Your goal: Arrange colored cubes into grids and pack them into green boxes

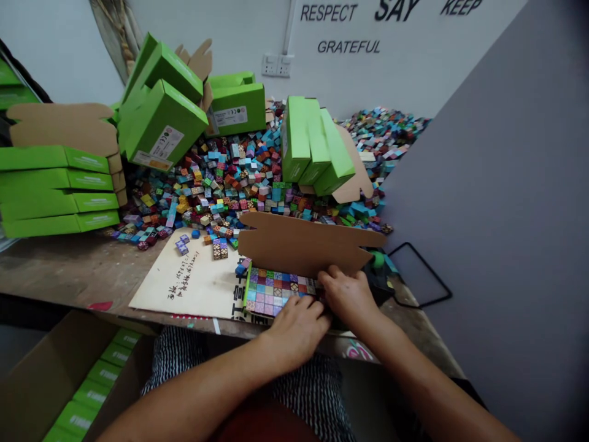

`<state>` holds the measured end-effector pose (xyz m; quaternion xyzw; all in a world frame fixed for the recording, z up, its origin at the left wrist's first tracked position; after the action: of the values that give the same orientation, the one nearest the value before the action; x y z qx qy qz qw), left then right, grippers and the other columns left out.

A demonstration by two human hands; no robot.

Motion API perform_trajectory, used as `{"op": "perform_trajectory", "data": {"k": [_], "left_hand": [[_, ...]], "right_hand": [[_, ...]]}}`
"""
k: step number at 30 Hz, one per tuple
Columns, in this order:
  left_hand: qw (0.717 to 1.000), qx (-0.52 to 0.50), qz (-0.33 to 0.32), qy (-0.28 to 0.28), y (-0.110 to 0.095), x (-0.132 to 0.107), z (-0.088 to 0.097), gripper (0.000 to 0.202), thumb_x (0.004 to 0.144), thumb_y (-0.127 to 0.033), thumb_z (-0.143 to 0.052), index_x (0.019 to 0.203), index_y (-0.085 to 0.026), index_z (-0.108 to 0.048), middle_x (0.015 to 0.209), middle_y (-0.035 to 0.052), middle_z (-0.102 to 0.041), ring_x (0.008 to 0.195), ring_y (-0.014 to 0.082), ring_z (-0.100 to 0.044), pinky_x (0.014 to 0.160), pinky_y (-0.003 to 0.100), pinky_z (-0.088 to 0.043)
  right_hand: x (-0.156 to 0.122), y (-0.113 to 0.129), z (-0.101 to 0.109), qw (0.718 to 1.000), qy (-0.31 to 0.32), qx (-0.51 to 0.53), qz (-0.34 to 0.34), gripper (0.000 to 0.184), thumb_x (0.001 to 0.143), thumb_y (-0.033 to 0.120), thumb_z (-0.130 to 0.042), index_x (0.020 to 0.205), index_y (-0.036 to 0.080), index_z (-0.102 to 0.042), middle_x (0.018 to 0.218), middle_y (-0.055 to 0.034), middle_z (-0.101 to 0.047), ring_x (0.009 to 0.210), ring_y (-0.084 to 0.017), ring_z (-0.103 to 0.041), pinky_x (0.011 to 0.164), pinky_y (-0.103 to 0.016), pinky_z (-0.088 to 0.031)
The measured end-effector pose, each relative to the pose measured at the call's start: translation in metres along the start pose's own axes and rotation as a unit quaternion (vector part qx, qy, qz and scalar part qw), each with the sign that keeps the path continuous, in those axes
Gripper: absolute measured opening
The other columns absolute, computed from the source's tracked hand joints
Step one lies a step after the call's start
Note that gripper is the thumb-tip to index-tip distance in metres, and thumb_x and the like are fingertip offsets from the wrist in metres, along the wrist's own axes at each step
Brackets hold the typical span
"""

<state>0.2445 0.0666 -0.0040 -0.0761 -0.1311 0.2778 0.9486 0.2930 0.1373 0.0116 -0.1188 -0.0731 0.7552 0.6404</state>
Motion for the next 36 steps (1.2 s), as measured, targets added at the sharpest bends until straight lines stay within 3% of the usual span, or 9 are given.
{"op": "perform_trajectory", "data": {"k": [4,10,14,17,21,25,31,34,36], "left_hand": [[1.0,-0.009,-0.001,-0.002,0.0,0.0,0.003,0.028,0.091,-0.013,-0.044,0.117,-0.014,-0.055,0.108,0.0086,-0.059,0.103,0.0251,-0.05,0.087,0.039,-0.043],[1.0,-0.018,-0.001,0.001,0.0,-0.001,0.001,0.029,0.089,-0.013,-0.047,0.117,-0.014,-0.056,0.108,0.0095,-0.06,0.104,0.0263,-0.051,0.086,0.04,-0.044],[0.997,-0.073,0.024,0.018,0.008,0.006,0.008,0.033,0.088,-0.033,-0.059,0.117,-0.017,-0.056,0.113,0.0068,-0.06,0.105,0.0251,-0.052,0.087,0.039,-0.044],[0.995,-0.09,0.038,0.035,0.015,0.02,0.014,0.041,0.088,-0.048,-0.057,0.114,-0.017,-0.059,0.115,0.0068,-0.061,0.106,0.0257,-0.054,0.086,0.04,-0.045],[0.997,-0.051,0.024,0.059,0.021,0.039,0.008,0.032,0.094,-0.044,-0.048,0.103,-0.018,-0.065,0.109,0.0057,-0.065,0.103,0.0256,-0.056,0.089,0.042,-0.044],[0.998,-0.046,0.015,0.051,0.023,0.038,-0.001,0.029,0.093,-0.041,-0.051,0.097,-0.017,-0.067,0.102,0.0062,-0.066,0.099,0.024,-0.058,0.084,0.037,-0.047],[0.998,-0.062,0.003,0.024,0.021,0.028,-0.001,0.028,0.092,-0.037,-0.055,0.104,-0.014,-0.067,0.104,0.0075,-0.065,0.1,0.0233,-0.059,0.087,0.035,-0.047],[0.999,-0.045,0.018,0.009,0.023,0.026,0.0,0.027,0.092,-0.035,-0.053,0.098,-0.013,-0.068,0.098,0.0083,-0.065,0.096,0.0233,-0.06,0.083,0.036,-0.049],[0.999,-0.034,0.023,0.004,0.022,0.025,0.001,0.029,0.093,-0.036,-0.052,0.096,-0.012,-0.068,0.095,0.008,-0.065,0.094,0.0229,-0.06,0.08,0.036,-0.049]], "right_hand": [[0.0,0.006,-0.002,0.999,0.012,-0.009,0.041,0.023,0.083,0.009,-0.045,0.093,0.017,-0.064,0.096,-0.0102,-0.065,0.076,-0.02,-0.06,0.065,-0.034,-0.022],[0.0,0.006,0.004,0.993,-0.018,-0.004,0.118,0.019,0.078,0.008,-0.05,0.085,0.018,-0.064,0.087,-0.0087,-0.066,0.071,-0.019,-0.06,0.066,-0.033,-0.025],[0.0,-0.011,0.018,0.984,-0.066,0.078,0.143,0.025,0.072,0.007,-0.055,0.092,0.02,-0.062,0.09,-0.0044,-0.068,0.081,-0.018,-0.062,0.067,-0.029,-0.03],[-0.001,-0.024,0.022,0.979,-0.091,0.125,0.134,0.022,0.072,0.009,-0.056,0.091,0.02,-0.059,0.088,-0.0019,-0.068,0.08,-0.016,-0.062,0.065,-0.026,-0.031],[0.0,-0.031,0.018,0.978,-0.102,0.14,0.12,0.018,0.073,0.01,-0.055,0.088,0.02,-0.058,0.086,-0.0017,-0.067,0.076,-0.016,-0.061,0.064,-0.026,-0.032],[0.0,-0.035,0.018,0.977,-0.112,0.145,0.112,0.02,0.075,0.012,-0.053,0.093,0.02,-0.059,0.088,-0.003,-0.066,0.072,-0.015,-0.058,0.065,-0.026,-0.032],[-0.015,-0.008,0.015,0.978,-0.168,0.031,0.118,0.016,0.078,0.011,-0.049,0.083,0.019,-0.062,0.08,-0.0055,-0.063,0.067,-0.016,-0.054,0.066,-0.032,-0.024],[-0.02,-0.002,0.0,0.977,-0.16,0.068,0.121,0.016,0.08,0.01,-0.047,0.08,0.018,-0.061,0.075,-0.0041,-0.064,0.066,-0.016,-0.055,0.065,-0.031,-0.025],[-0.018,-0.008,-0.015,0.975,-0.122,0.142,0.12,0.018,0.079,0.01,-0.046,0.085,0.02,-0.06,0.075,-0.0014,-0.067,0.067,-0.015,-0.058,0.064,-0.029,-0.028]]}}
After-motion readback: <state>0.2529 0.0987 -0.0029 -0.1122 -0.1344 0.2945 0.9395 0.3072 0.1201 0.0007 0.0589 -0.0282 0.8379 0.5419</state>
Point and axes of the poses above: each hand's wrist, its own x-axis towards the middle knuckle, its own z-axis out of the back of the hand, y = z × x, the point moved 10 cm from there along x, towards the middle knuckle
